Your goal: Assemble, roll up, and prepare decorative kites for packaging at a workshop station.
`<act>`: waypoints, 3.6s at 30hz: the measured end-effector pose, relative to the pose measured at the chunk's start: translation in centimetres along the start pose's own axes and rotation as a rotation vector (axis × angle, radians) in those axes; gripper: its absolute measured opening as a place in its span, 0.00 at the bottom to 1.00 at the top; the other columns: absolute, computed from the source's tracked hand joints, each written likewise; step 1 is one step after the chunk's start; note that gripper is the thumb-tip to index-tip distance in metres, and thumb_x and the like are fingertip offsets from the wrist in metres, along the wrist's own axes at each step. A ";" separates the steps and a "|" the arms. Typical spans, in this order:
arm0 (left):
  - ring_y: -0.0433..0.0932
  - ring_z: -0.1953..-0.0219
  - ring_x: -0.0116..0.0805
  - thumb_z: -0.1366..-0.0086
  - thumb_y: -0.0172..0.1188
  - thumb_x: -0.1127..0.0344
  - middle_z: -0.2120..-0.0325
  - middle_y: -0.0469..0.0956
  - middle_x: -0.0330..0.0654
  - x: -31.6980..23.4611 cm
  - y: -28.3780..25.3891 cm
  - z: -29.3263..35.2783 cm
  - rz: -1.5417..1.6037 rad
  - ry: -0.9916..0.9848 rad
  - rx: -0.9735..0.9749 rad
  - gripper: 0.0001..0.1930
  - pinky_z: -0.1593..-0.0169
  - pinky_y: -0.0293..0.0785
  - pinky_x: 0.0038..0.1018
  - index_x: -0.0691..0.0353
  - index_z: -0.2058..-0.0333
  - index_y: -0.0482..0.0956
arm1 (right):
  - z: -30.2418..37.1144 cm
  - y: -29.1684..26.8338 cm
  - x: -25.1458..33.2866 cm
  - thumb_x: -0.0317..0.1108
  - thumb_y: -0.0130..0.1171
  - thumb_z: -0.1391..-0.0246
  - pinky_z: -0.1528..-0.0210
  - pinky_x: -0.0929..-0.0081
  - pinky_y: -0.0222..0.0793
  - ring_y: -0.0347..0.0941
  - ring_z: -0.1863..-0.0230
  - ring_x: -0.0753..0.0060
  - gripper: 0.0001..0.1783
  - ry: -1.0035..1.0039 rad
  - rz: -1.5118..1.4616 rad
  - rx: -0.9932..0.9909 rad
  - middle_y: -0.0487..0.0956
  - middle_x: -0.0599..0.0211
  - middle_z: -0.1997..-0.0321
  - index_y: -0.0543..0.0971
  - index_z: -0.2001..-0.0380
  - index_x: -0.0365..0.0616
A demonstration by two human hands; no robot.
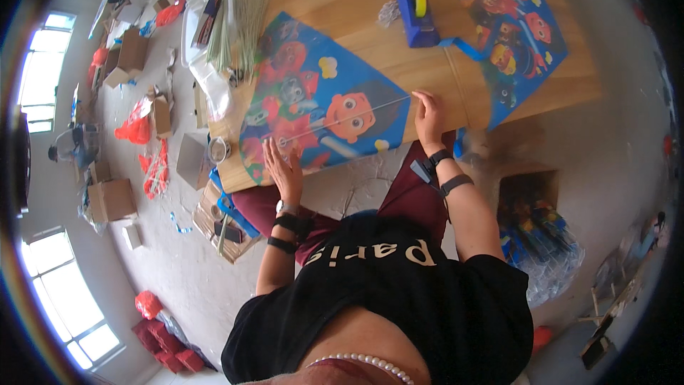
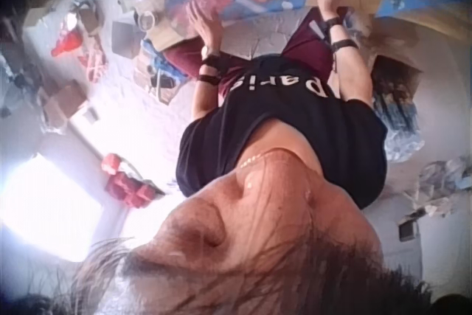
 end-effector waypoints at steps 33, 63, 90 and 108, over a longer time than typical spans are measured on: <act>0.81 0.59 0.45 0.31 0.54 0.69 0.62 0.80 0.52 -31.4 22.8 -16.1 1.637 -0.773 0.840 0.10 0.49 0.81 0.37 0.71 0.60 0.76 | -21.7 -2.3 -2.9 0.40 0.68 0.37 0.67 0.72 0.66 0.72 0.70 0.81 0.13 0.618 -0.793 0.356 0.83 0.74 0.70 0.86 0.69 0.40; 0.78 0.78 0.31 0.36 0.68 0.70 0.75 0.80 0.38 -33.0 23.4 -15.0 1.388 -0.648 0.624 0.06 0.74 0.75 0.27 0.67 0.68 0.81 | 18.7 -19.3 2.4 0.32 0.63 0.33 0.55 0.77 0.72 0.76 0.61 0.80 0.09 0.815 -0.492 0.347 0.82 0.70 0.63 0.80 0.59 0.37; 0.78 0.65 0.28 0.30 0.65 0.66 0.70 0.79 0.36 9.7 -3.2 -1.4 1.927 -0.961 -0.070 0.05 0.56 0.77 0.27 0.60 0.61 0.80 | -0.6 -5.3 3.1 0.25 0.65 0.38 0.54 0.80 0.72 0.75 0.59 0.83 0.07 0.401 -0.487 0.830 0.80 0.73 0.62 0.78 0.59 0.41; 0.81 0.57 0.30 0.27 0.62 0.66 0.59 0.82 0.36 9.5 -2.0 0.6 1.833 -0.884 -0.045 0.08 0.55 0.79 0.30 0.53 0.51 0.79 | -2.2 -6.0 1.3 0.37 0.62 0.31 0.51 0.79 0.74 0.78 0.57 0.83 0.08 0.812 -0.789 0.828 0.80 0.77 0.60 0.79 0.54 0.49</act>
Point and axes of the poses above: each hand's wrist, its own z-axis away from the middle knuckle, its own y-axis out of the palm, x = y × z, the point moved 1 cm from there along -z, towards the middle knuckle
